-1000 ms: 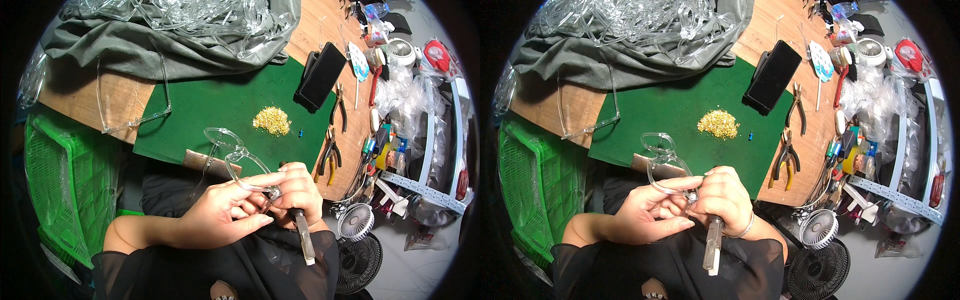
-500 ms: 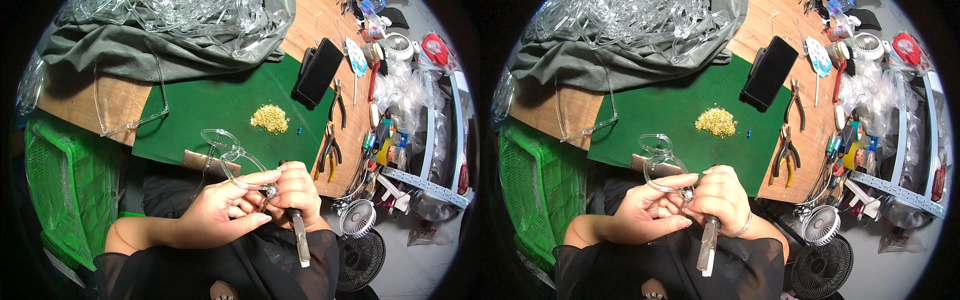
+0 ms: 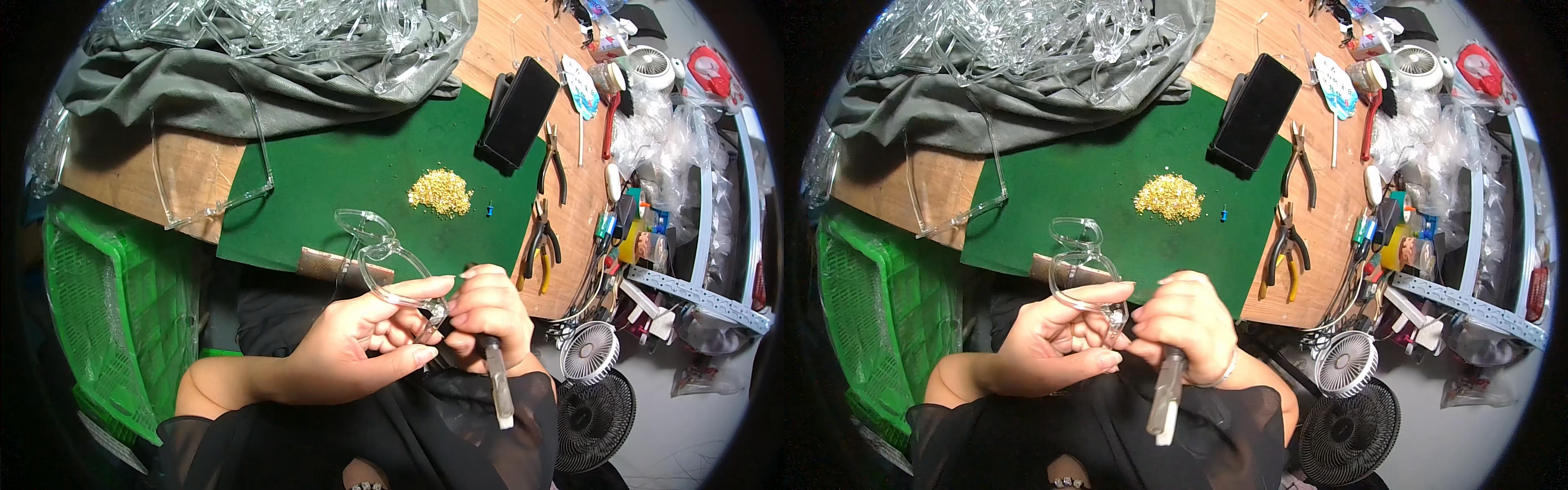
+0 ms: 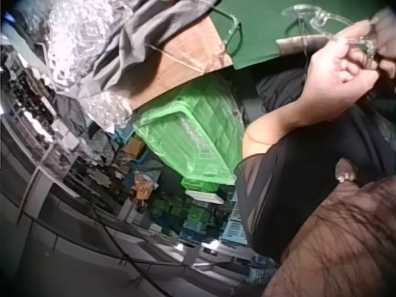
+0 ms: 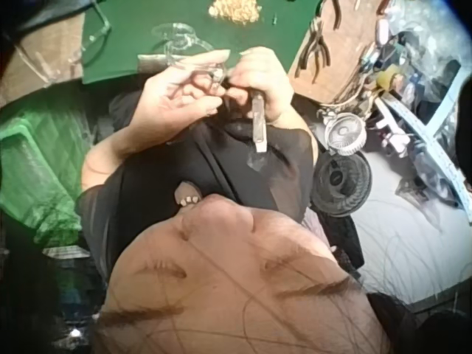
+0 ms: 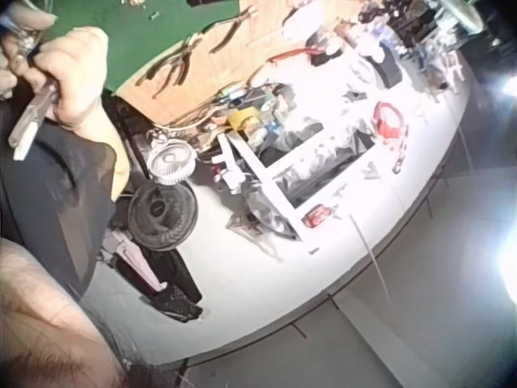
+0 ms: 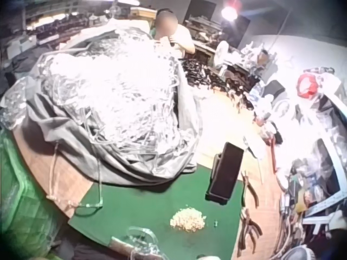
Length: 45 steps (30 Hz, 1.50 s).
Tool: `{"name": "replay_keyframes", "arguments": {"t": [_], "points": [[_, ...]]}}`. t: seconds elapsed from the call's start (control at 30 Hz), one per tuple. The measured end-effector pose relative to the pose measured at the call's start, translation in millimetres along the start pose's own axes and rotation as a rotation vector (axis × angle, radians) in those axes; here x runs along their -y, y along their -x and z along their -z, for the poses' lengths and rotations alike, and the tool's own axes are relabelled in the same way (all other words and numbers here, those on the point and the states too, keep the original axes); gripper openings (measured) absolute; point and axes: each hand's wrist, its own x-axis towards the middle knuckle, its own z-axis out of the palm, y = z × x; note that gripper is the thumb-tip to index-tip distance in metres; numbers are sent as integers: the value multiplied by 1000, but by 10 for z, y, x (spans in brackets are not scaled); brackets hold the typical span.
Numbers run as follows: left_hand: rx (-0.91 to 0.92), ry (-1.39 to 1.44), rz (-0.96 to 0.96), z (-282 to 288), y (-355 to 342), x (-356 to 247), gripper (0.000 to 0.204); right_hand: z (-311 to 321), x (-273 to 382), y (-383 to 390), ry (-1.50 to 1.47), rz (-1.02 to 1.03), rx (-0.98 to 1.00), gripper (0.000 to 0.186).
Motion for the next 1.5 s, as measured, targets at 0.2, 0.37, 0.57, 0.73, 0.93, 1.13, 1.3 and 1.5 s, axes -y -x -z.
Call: {"name": "replay_keyframes", "arguments": {"t": [0.2, 0.37, 0.57, 0.73, 0.93, 1.13, 1.3, 1.5], "points": [[-4, 1, -9, 13, -38, -39, 56, 212, 67, 89, 231, -374, 373, 33], [1, 12, -19, -4, -34, 30, 52, 234, 95, 86, 141, -447, 491, 37], [-10, -126, -63, 14, -27, 50, 52, 224, 91, -12, 165, -375, 519, 35], [-3, -403, -194, 47, -40, 52, 50, 222, 118, 2, 260, -357, 505, 29], [39, -475, -307, 9, -68, 6, 49, 133, 88, 67, 401, -243, 336, 21], [15, -547, -429, -11, -105, 93, 43, 78, 61, 105, 426, -191, 262, 21], [-4, -618, -447, -31, -107, 59, 38, 53, 28, 134, 420, -178, 238, 21], [-31, -667, -506, -38, -115, 90, 38, 37, 27, 178, 399, -205, 252, 20]]}}
